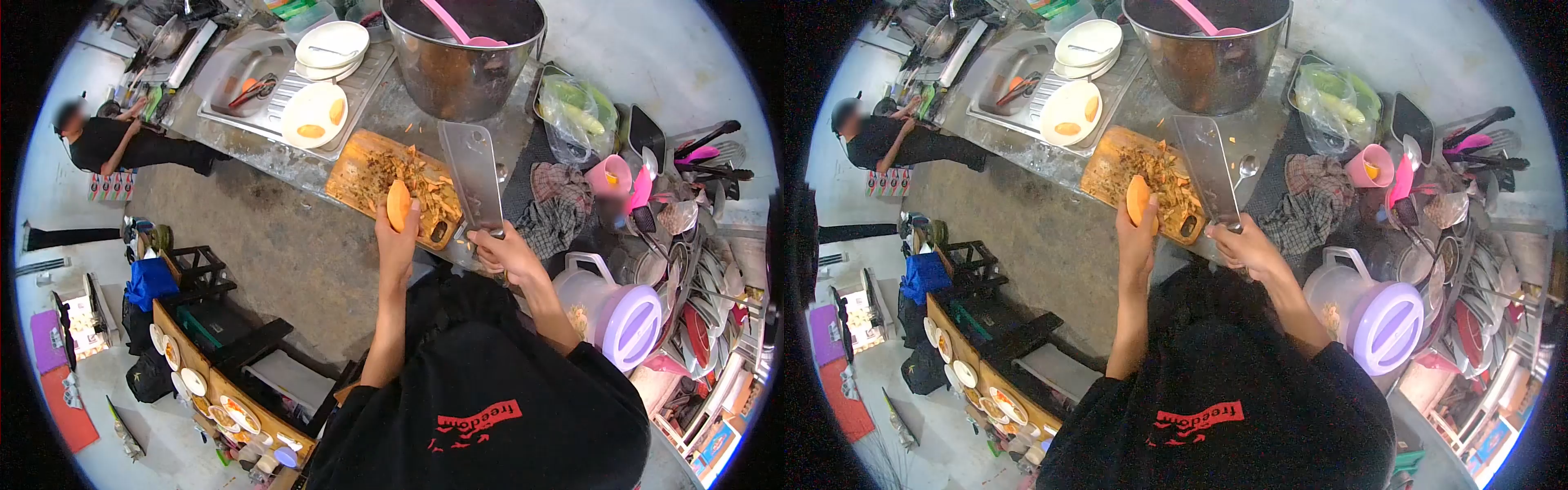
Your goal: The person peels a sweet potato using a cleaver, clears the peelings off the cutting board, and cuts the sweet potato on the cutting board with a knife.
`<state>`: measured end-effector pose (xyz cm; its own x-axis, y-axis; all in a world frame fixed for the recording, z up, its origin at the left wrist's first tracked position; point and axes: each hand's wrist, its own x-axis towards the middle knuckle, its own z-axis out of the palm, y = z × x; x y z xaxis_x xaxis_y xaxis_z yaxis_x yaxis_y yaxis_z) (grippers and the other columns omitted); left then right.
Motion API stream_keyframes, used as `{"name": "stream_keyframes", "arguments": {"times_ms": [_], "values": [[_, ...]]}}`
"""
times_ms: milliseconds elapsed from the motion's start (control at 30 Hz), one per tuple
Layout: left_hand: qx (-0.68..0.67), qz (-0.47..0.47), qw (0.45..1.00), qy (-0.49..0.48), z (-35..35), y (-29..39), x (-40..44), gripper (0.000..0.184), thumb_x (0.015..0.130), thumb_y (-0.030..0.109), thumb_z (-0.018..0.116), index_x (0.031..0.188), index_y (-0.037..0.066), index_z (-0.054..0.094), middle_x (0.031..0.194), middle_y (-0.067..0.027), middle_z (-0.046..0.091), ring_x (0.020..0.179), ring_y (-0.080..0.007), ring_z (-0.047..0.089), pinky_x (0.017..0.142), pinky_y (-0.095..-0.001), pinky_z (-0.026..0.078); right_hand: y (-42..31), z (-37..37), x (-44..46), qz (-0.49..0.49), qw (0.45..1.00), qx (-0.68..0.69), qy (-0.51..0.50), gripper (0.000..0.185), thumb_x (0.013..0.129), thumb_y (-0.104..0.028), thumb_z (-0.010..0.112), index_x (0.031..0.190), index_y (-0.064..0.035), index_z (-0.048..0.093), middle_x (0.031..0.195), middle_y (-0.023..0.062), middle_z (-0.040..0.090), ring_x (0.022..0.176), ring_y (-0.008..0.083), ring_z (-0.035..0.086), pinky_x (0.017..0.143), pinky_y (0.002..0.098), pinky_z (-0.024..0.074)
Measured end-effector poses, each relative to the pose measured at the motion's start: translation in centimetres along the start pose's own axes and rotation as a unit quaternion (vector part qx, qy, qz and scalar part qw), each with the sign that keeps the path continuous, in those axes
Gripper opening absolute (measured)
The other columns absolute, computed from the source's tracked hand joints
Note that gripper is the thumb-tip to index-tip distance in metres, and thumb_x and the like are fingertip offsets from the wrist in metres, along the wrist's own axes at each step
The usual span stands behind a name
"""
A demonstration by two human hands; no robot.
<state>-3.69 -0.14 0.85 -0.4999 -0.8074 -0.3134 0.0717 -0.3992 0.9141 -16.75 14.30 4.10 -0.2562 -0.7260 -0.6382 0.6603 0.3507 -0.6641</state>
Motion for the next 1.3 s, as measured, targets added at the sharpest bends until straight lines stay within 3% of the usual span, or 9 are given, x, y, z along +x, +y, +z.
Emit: {"name": "stream_keyframes", "arguments": {"times_ms": [33, 233, 467, 667, 733, 833, 933, 1167, 1300], "values": [[-0.042, -0.01, 0.999, -0.019, 0.0, 0.0, 0.0, 0.022, 0.092, 0.014, 0.057, 0.109, 0.004, 0.047, 0.083, -0.0024, 0.054, 0.069, -0.009, 0.053, 0.059, -0.023, 0.045, 0.1, -0.2, 0.1, 0.003, 1.0, -0.016, 0.003, 0.028, 0.089, -0.014, 0.06, 0.103, -0.0005, 0.04, 0.052, -0.0045, 0.034, 0.039, 0.0041, 0.03, 0.036, 0.0223, 0.0221], [-0.284, -0.078, 0.943, -0.155, -0.4, 0.9, -0.8, 0.03, 0.1, 0.028, 0.042, 0.116, 0.003, 0.048, 0.098, -0.0072, 0.058, 0.084, -0.0141, 0.057, 0.072, -0.0283, 0.048, 0.5, 0.9, -0.5, -0.052, 0.993, -0.1, 0.047, 0.021, 0.089, -0.018, 0.061, 0.093, -0.0009, 0.049, 0.055, -0.0042, 0.041, 0.043, 0.0049, 0.035, 0.038, 0.0227, 0.0271], [-0.173, -0.016, 0.978, -0.117, -0.3, 1.0, -1.3, 0.035, 0.099, 0.024, 0.045, 0.125, 0.0, 0.044, 0.111, -0.0067, 0.057, 0.101, -0.0158, 0.056, 0.089, -0.0305, 0.045, 1.4, 1.0, -0.4, -0.196, 0.923, -0.315, 0.103, 0.032, 0.088, -0.024, 0.06, 0.076, 0.005, 0.056, 0.056, -0.0006, 0.045, 0.049, 0.0095, 0.04, 0.047, 0.0317, 0.0336], [-0.112, 0.025, 0.99, -0.079, -0.9, 0.2, -2.2, 0.033, 0.096, 0.012, 0.049, 0.128, 0.001, 0.045, 0.117, -0.0076, 0.056, 0.104, -0.0167, 0.056, 0.088, -0.0294, 0.047, -0.1, 2.1, -1.5, -0.215, 0.869, -0.436, 0.096, 0.032, 0.079, -0.014, 0.062, 0.06, 0.0073, 0.05, 0.047, 0.0185, 0.039, 0.045, 0.0206, 0.048, 0.048, 0.0372, 0.0343], [-0.097, 0.035, 0.988, -0.117, -2.2, -1.5, -2.1, 0.03, 0.095, 0.008, 0.051, 0.124, 0.002, 0.05, 0.115, -0.0068, 0.057, 0.1, -0.0167, 0.056, 0.084, -0.0294, 0.048, -0.3, 2.2, -1.7, -0.271, 0.822, -0.496, 0.072, 0.021, 0.073, -0.008, 0.06, 0.064, 0.008, 0.05, 0.057, 0.026, 0.043, 0.052, 0.0374, 0.052, 0.05, 0.0413, 0.0361], [-0.031, 0.028, 0.992, -0.121, -3.0, -2.3, -2.1, 0.043, 0.1, 0.024, 0.044, 0.134, 0.0, 0.038, 0.125, -0.008, 0.051, 0.112, -0.0168, 0.049, 0.095, -0.0305, 0.039, 0.0, 2.4, -1.7, -0.25, 0.815, -0.516, 0.085, 0.018, 0.069, -0.007, 0.06, 0.063, 0.0071, 0.051, 0.062, 0.0268, 0.048, 0.061, 0.0441, 0.051, 0.052, 0.044, 0.0376], [-0.054, 0.01, 0.995, -0.081, -3.5, -2.8, -1.8, 0.026, 0.094, 0.008, 0.052, 0.12, 0.002, 0.052, 0.113, -0.0061, 0.057, 0.097, -0.0161, 0.056, 0.08, -0.0295, 0.048, 0.1, 2.3, -1.6, -0.272, 0.795, -0.535, 0.094, 0.016, 0.068, -0.007, 0.06, 0.063, 0.006, 0.052, 0.061, 0.0261, 0.049, 0.061, 0.0427, 0.054, 0.054, 0.0449, 0.0395], [-0.112, 0.068, 0.978, -0.163, -2.7, -1.3, -2.5, 0.033, 0.095, 0.009, 0.051, 0.127, 0.003, 0.046, 0.121, -0.0077, 0.053, 0.107, -0.0183, 0.054, 0.089, -0.0332, 0.046, 1.2, 2.2, -1.2, -0.293, 0.746, -0.579, 0.152, 0.012, 0.064, -0.006, 0.063, 0.063, 0.0026, 0.055, 0.06, 0.0214, 0.055, 0.062, 0.0409, 0.056, 0.056, 0.0465, 0.0427], [-0.088, -0.002, 0.99, -0.114, -2.6, -1.1, -2.8, 0.041, 0.094, 0.012, 0.052, 0.132, 0.003, 0.041, 0.126, -0.0093, 0.051, 0.114, -0.0211, 0.052, 0.095, -0.0359, 0.044, 0.8, 1.3, -0.5, -0.31, 0.739, -0.575, 0.166, 0.008, 0.065, -0.006, 0.063, 0.064, 0.0, 0.058, 0.061, 0.0206, 0.058, 0.061, 0.0397, 0.058, 0.058, 0.0466, 0.0461]]}}
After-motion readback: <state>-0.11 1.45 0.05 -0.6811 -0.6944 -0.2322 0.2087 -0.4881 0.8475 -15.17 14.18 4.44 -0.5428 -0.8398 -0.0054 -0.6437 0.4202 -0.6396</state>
